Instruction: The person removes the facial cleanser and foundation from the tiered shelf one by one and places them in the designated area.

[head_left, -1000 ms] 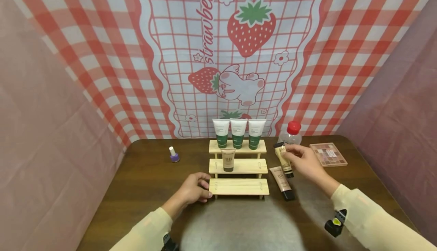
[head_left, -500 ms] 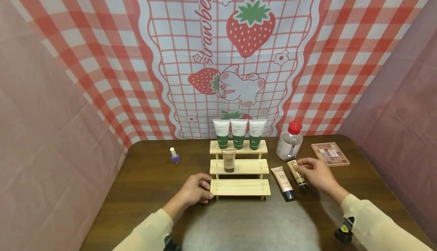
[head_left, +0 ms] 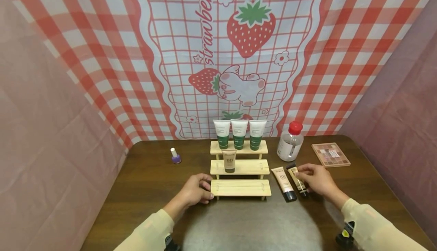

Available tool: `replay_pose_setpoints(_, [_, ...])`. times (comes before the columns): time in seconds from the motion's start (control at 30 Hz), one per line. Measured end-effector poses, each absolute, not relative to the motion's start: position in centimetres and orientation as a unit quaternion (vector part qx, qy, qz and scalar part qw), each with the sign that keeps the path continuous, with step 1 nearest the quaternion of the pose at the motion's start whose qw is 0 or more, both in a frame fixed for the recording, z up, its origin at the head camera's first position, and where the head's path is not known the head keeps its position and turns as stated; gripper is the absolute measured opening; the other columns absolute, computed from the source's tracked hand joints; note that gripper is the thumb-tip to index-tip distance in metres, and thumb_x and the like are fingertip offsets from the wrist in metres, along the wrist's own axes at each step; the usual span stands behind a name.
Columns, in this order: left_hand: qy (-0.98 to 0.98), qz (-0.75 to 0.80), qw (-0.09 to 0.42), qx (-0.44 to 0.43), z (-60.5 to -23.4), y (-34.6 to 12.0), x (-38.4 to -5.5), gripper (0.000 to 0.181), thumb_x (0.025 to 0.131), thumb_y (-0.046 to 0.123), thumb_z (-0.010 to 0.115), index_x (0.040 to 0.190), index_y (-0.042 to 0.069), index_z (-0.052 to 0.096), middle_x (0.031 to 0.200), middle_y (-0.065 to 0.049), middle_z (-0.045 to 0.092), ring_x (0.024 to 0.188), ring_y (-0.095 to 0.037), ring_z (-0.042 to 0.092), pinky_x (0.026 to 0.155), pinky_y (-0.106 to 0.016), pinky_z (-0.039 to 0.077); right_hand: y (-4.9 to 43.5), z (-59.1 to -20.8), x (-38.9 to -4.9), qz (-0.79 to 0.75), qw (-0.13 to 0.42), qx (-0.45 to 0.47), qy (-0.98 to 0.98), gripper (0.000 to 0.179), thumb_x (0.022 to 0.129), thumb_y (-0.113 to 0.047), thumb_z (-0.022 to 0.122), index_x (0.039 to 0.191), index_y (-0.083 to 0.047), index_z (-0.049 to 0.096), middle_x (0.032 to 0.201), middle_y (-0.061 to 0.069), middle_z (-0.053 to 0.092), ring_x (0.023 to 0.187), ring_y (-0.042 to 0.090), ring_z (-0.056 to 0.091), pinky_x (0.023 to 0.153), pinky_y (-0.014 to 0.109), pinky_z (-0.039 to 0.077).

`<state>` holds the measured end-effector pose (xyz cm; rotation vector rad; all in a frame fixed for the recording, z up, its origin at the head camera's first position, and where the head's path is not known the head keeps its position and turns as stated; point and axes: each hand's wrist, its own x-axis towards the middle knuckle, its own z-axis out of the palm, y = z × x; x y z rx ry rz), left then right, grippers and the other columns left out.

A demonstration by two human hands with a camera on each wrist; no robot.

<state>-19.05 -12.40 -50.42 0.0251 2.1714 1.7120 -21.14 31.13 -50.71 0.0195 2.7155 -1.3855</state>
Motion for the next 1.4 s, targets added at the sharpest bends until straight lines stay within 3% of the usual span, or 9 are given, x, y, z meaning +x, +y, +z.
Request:
replay_pose_setpoints(0.33, [0.765,0.615,0.190,0.010,-50.60,-12.39,-19.02,0.058,0.075,-0.022,0.074,0.128,-0.010,0.054,0.095,-0.018,0.059,0.064,-0.018,0.064,0.059,-0.035,0.064,31.05,-51.48,-21.09,-0.452,0.064,0.024,0.889,0.035,0.093,-0.019,0.075,0.117,0.006,0.067,0.098,0.017,0.074,0.074,0.020,0.063,0.051,0.037,0.062])
replay_pose_setpoints(1.4, [0.751,0.632,0.188,0.017,-50.82,-12.53,-18.88,0.058,0.075,-0.023,0.072,0.128,-0.011,0.053,0.095,-0.019,0.058,0.065,-0.018,0.063,0.058,-0.033,0.063,31.57,-51.35,-21.00,-0.420,0.055,0.019,0.906,0.036,0.092,-0.024,0.077,0.114,0.003,0.070,0.097,0.015,0.074,0.074,0.017,0.064,0.053,0.034,0.061])
